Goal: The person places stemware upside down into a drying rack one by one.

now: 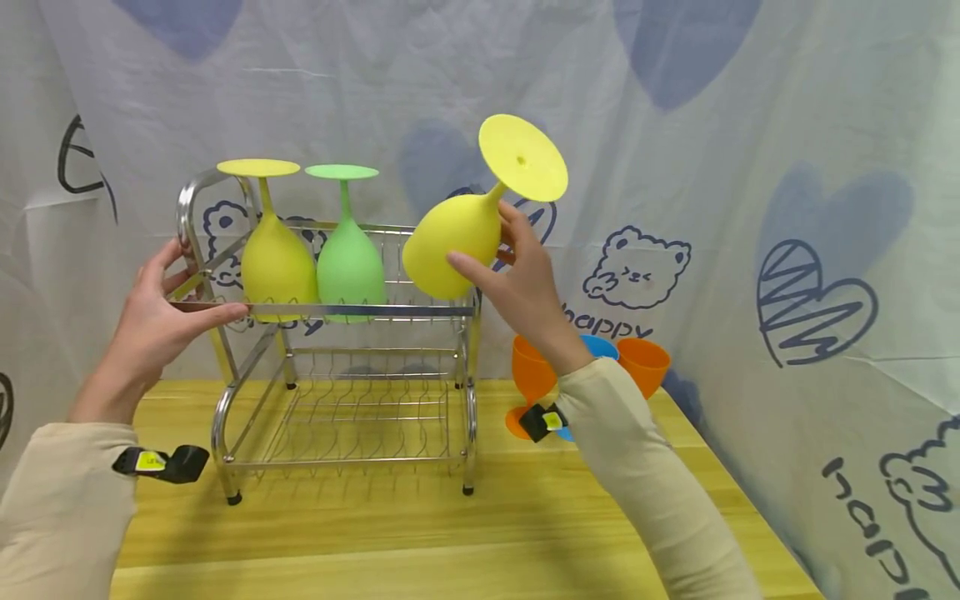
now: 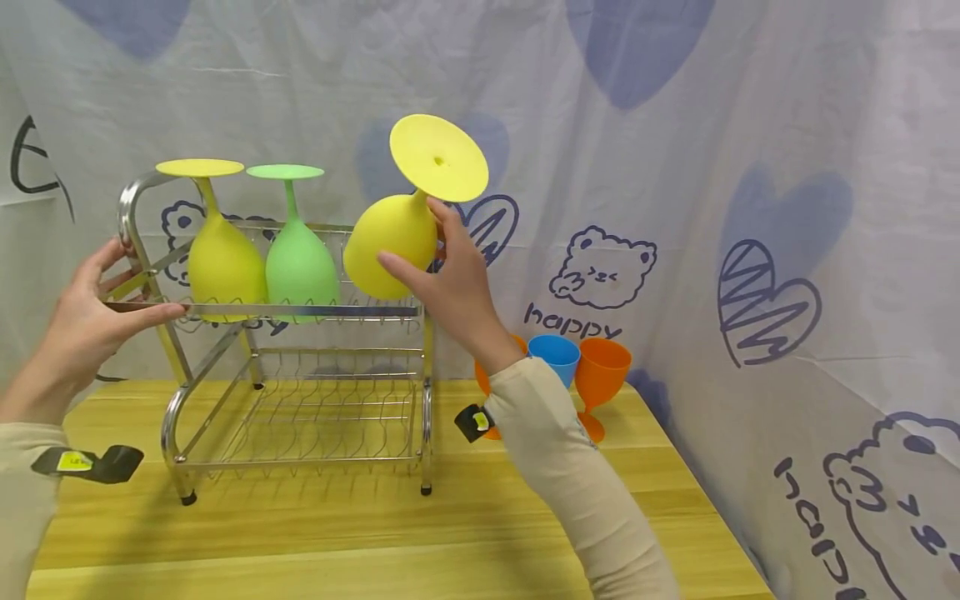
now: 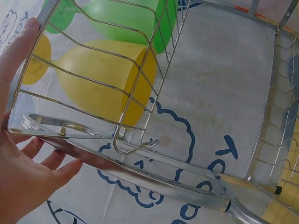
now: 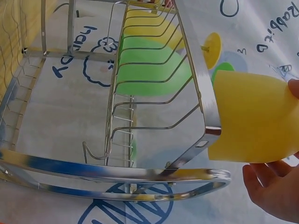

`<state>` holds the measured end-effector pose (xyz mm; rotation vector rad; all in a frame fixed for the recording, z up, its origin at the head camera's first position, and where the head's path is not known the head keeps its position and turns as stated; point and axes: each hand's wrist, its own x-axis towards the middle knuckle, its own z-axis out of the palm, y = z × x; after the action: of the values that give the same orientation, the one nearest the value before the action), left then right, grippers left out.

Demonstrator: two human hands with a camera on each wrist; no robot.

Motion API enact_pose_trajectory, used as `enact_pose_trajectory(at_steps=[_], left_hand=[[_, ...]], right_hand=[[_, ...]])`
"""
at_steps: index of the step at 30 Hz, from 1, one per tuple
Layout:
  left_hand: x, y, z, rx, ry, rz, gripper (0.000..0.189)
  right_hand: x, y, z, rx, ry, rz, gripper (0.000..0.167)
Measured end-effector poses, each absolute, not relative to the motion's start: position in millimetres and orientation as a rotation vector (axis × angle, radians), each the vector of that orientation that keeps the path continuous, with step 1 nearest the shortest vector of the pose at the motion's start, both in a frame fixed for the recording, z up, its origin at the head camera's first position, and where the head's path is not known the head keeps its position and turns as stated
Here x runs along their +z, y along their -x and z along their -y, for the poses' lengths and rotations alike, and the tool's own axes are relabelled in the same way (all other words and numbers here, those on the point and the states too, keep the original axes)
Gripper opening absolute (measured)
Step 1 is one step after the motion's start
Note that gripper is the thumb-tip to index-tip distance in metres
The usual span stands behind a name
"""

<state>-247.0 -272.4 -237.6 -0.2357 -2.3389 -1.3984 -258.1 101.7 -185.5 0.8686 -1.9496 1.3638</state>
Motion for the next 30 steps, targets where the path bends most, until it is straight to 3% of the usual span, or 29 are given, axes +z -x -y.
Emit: enact_pose_trajectory(at_steps=[30], left_hand=[[-240.0, 245.2, 272.6, -1.502, 0.226, 2.337, 0.097]], right_hand=[[-164.2, 293.1, -55.2, 1.214, -0.585, 2.52, 0.075]])
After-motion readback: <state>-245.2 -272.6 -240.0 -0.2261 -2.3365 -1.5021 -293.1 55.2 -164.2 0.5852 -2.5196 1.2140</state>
